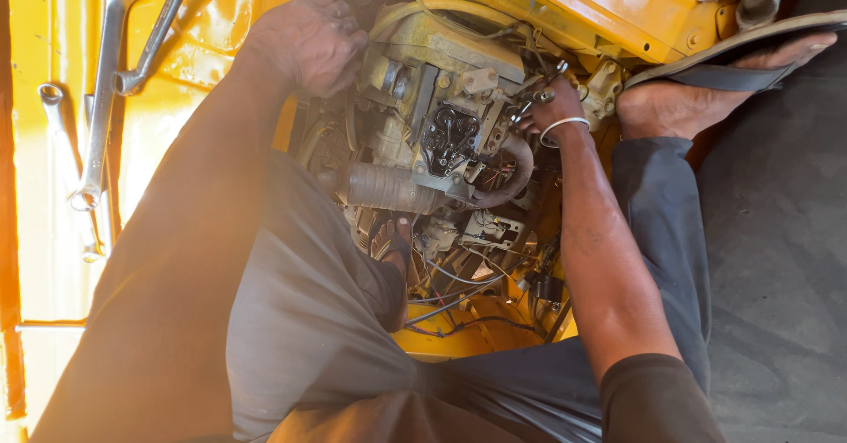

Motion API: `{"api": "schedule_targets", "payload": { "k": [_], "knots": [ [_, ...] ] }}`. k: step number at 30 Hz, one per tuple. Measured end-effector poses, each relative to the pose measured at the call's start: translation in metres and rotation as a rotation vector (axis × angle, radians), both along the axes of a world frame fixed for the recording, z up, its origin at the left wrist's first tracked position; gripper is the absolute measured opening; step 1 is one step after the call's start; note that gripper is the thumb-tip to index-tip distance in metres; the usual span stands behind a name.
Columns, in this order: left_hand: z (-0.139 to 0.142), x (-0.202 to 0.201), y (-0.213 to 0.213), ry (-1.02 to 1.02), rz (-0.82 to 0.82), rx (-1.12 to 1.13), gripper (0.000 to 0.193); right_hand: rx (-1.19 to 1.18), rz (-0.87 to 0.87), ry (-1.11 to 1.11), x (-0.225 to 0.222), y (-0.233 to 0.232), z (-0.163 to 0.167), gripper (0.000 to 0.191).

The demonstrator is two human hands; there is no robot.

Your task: The person sits on the ground and uses a wrench to tighten bolts on a yellow engine. They reach for tools on a nearby tray and continue working on the engine components.

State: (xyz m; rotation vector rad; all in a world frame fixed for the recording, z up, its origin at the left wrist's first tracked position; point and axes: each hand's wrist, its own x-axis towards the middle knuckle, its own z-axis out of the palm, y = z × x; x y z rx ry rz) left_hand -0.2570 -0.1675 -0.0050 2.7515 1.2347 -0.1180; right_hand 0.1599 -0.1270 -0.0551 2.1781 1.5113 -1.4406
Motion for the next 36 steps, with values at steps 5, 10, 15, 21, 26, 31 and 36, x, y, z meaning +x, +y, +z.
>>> {"api": "schedule_targets", "payload": {
  "k": [5, 10, 15, 21, 26, 31, 36],
  "knots": [
    [0.002, 0.001, 0.0, 0.007, 0.013, -0.026, 0.027, -0.06, 0.002, 0.024, 0.006, 0.009, -0.009, 0.02],
    [0.002, 0.001, 0.0, -0.013, 0.004, -0.014, 0.028, -0.153, 0.026, 0.042, 0.007, 0.012, -0.017, 0.017],
    [0.001, 0.001, 0.0, -0.017, 0.026, -0.044, 0.028, -0.015, -0.058, 0.056, 0.016, 0.001, -0.026, 0.02],
    [-0.003, -0.002, -0.001, -0.041, 0.009, 0.016, 0.029, 0.237, -0.675, 0.642, 0.02, 0.004, -0.046, 0.017],
    [-0.008, -0.001, 0.001, -0.036, 0.012, -0.023, 0.028, 0.153, -1.0, 0.831, -0.007, 0.031, -0.038, 0.022],
    [-0.009, -0.003, 0.006, -0.047, -0.011, -0.028, 0.026, 0.305, -1.151, 0.65, -0.027, 0.008, -0.009, 0.026],
    [-0.004, -0.002, 0.006, -0.033, -0.016, -0.104, 0.026, 0.57, -1.132, 0.748, -0.016, -0.05, -0.006, 0.028]
  ]
}}
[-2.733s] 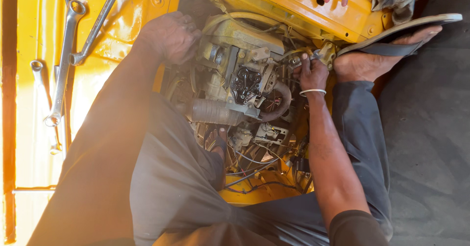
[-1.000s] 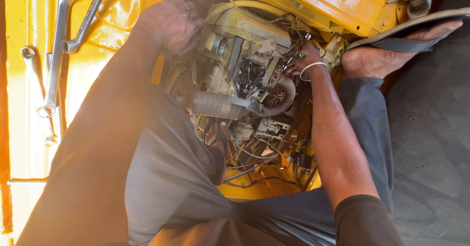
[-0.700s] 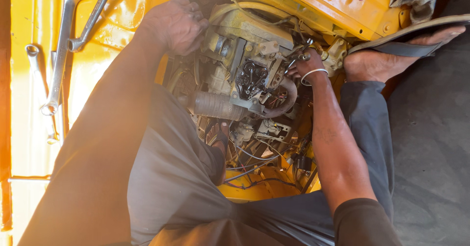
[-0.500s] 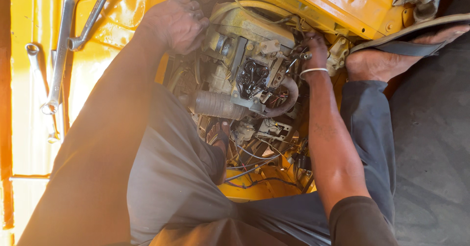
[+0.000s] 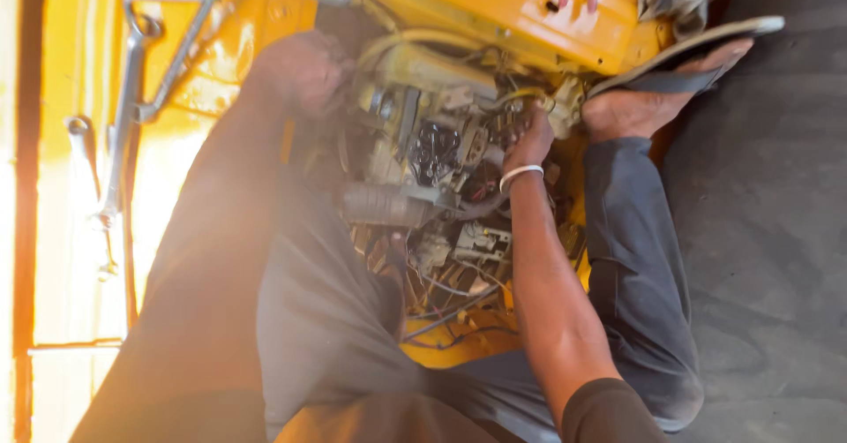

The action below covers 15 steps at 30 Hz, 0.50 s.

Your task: The person sits on the ground and uses a wrench to tighten bolts on a yellow engine. They reach for tools on a nearby tray and continue working on the engine components.

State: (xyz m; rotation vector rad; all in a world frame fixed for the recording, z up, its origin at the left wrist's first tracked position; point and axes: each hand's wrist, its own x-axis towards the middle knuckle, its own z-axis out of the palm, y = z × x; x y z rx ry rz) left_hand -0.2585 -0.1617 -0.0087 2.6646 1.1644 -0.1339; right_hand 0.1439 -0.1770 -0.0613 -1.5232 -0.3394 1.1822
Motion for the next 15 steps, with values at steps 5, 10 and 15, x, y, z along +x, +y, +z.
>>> {"api": "schedule_targets", "payload": {
  "k": [5, 10, 15],
  "knots": [
    [0.005, 0.003, -0.001, 0.062, 0.021, 0.034, 0.034, 0.153, 0.239, -0.282, 0.005, -0.025, -0.021, 0.023],
    [0.007, 0.005, -0.002, 0.14, 0.018, -0.014, 0.033, -0.043, 0.687, -1.16, 0.005, -0.048, -0.026, 0.031],
    [0.011, 0.006, -0.003, 0.068, 0.067, -0.041, 0.033, -0.133, 0.58, -1.251, 0.017, -0.026, -0.015, 0.028]
  ]
}}
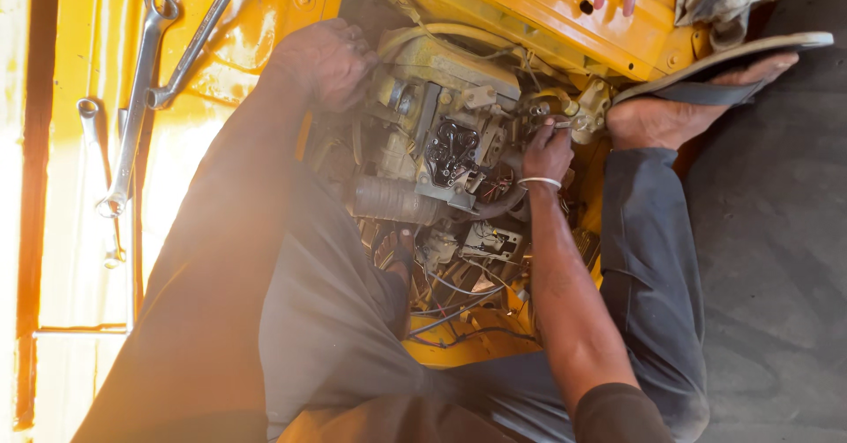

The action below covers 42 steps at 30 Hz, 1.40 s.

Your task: The person sits on the ground and uses a wrench to tighten bolts on a yellow engine. They reach for tools on a nearby tray and continue working on the engine components.

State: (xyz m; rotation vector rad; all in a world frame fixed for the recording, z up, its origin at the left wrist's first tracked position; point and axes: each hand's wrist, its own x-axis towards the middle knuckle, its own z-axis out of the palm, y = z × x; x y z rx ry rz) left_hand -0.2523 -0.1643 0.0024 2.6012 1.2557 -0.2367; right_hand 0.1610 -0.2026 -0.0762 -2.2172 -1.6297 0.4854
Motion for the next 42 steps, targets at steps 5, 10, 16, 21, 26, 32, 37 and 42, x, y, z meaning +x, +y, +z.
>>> {"api": "schedule_targets", "payload": {
  "k": [5, 10, 16, 21, 26, 32, 37, 42],
  "knots": [
    [0.002, 0.0, -0.001, 0.002, 0.006, -0.016, 0.034, -0.504, 0.07, 0.221, 0.005, 0.05, 0.001, 0.022],
    [-0.002, -0.001, 0.0, 0.0, -0.013, 0.005, 0.033, -0.86, 0.098, 0.29, 0.005, 0.078, -0.007, 0.023],
    [-0.002, -0.002, 0.0, 0.001, -0.013, 0.004, 0.033, -0.784, 0.063, 0.232, 0.005, 0.075, -0.012, 0.023],
    [0.0, -0.001, 0.0, 0.02, -0.044, 0.014, 0.036, -0.845, 0.034, 0.3, 0.004, 0.078, -0.011, 0.024],
    [-0.003, -0.001, -0.001, -0.009, -0.016, 0.033, 0.031, -0.783, 0.146, 0.188, 0.007, 0.076, -0.013, 0.025],
    [-0.004, -0.002, -0.002, -0.001, -0.024, 0.042, 0.032, -0.635, -0.029, 0.448, 0.005, 0.066, -0.017, 0.026],
    [-0.001, -0.001, -0.001, -0.017, -0.04, 0.034, 0.033, -0.701, -0.009, 0.399, 0.003, 0.069, -0.013, 0.027],
    [-0.001, -0.001, -0.001, -0.035, -0.012, 0.024, 0.034, -0.464, 0.001, 0.279, 0.002, 0.058, -0.01, 0.028]
  ]
}}
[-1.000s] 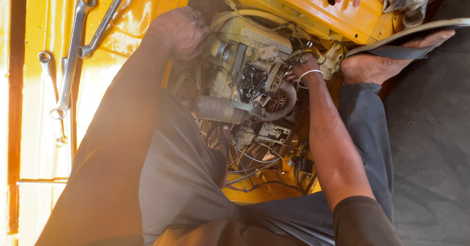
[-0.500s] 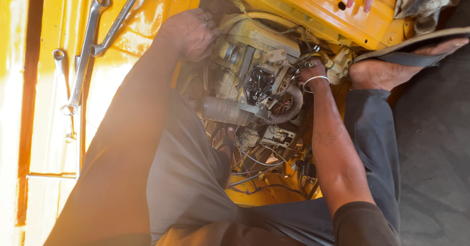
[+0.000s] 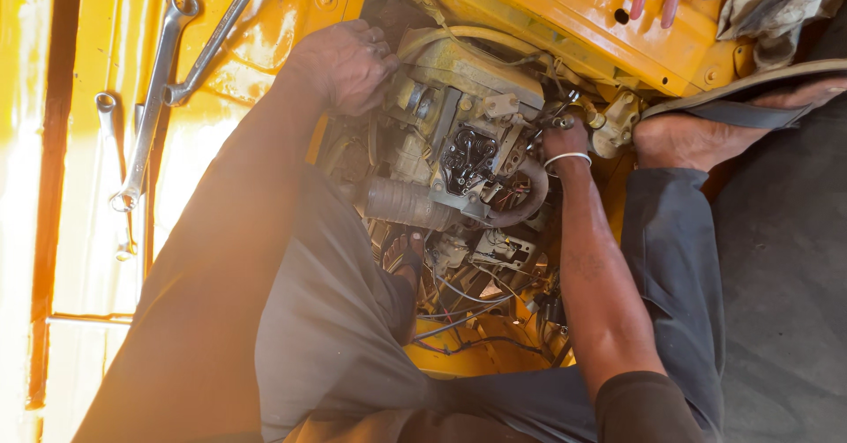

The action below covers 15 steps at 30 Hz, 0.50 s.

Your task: The person sits on the ground and uses a wrench to tighten bolts on a yellow engine. They reach for tools on a nearby tray and continue working on the engine components.

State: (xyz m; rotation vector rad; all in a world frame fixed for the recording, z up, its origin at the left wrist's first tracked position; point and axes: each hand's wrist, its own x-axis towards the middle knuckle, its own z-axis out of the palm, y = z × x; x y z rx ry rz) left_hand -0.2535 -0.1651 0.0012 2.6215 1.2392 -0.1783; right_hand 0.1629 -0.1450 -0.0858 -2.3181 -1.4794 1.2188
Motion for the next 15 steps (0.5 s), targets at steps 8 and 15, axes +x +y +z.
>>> {"api": "schedule_targets", "payload": {
  "k": [8, 15],
  "knots": [
    [-0.005, -0.004, 0.0, 0.035, -0.057, 0.064, 0.03, 0.012, -0.703, 0.798, -0.007, 0.01, -0.014, 0.03],
    [-0.007, -0.003, 0.0, 0.006, -0.063, 0.072, 0.031, 0.426, -0.361, 0.537, 0.005, -0.058, -0.008, 0.033]
  ]
}}
